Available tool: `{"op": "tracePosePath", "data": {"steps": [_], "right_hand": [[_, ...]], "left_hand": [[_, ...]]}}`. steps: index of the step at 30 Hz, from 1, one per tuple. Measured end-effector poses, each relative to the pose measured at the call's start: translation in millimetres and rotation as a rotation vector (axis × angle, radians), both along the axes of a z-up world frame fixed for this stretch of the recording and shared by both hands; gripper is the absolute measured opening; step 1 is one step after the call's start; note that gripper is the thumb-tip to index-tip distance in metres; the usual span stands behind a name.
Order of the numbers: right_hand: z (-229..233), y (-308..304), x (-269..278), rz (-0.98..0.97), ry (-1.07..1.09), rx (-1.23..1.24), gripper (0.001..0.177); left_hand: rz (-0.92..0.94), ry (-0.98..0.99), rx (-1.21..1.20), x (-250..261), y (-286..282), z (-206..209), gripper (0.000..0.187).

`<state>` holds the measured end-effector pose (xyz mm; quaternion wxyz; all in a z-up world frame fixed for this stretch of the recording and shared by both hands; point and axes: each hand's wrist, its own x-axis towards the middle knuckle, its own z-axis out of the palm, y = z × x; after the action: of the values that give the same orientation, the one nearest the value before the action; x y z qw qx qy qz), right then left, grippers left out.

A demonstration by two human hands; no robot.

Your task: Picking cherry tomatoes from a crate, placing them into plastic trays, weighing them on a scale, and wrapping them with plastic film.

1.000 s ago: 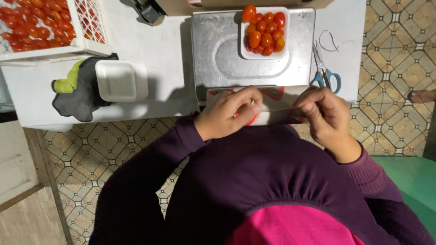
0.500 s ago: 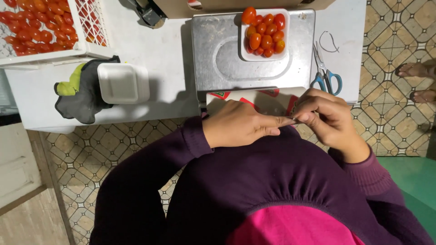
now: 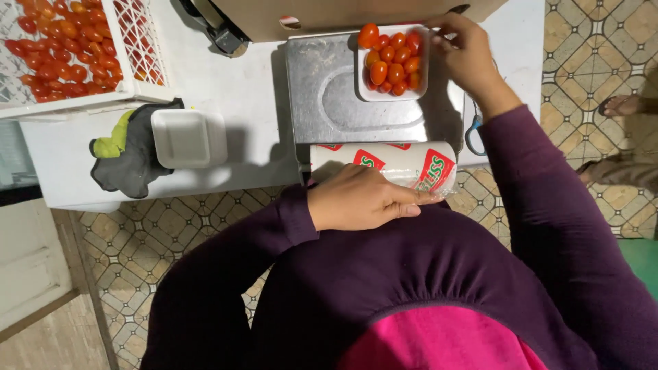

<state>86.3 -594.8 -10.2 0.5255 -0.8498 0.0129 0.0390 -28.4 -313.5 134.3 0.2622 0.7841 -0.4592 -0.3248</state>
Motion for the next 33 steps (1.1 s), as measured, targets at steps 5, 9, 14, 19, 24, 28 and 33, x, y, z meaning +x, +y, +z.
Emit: {"op": "tracePosePath", "data": {"steps": [5, 9, 14, 19, 24, 28, 33], "right_hand": [[-14, 18, 30, 0.121, -0.314, -0.37, 0.043], [-9, 23, 41, 0.136, -0.437, -0.501, 0.042], [6, 54, 49, 0.397, -0.56, -0.562, 0.055], [-6, 62, 63, 0.538, -0.586, -0.797, 0.04], [6, 57, 57, 0.497, -0.586, -0.725, 0.032], [18, 36, 60, 0.512, -0.485, -0.436, 0.038], [18, 11, 52, 0.358, -0.19, -0.384, 0.027]], "left_hand": [[0.009, -0.003, 0.073, 1, 5, 1, 0.039], [0.021, -0.031, -0.007, 5, 8, -3, 0.039], [0.03, 0.024, -0.014, 2, 5, -5, 0.039], [0.05, 0.022, 0.003, 2, 9, -4, 0.039], [0.062, 0.053, -0.002, 1, 10, -5, 0.039], [0.089, 0.094, 0.006, 1, 9, -5, 0.039], [0.103, 0.056, -0.009, 0, 9, -13, 0.039]]}}
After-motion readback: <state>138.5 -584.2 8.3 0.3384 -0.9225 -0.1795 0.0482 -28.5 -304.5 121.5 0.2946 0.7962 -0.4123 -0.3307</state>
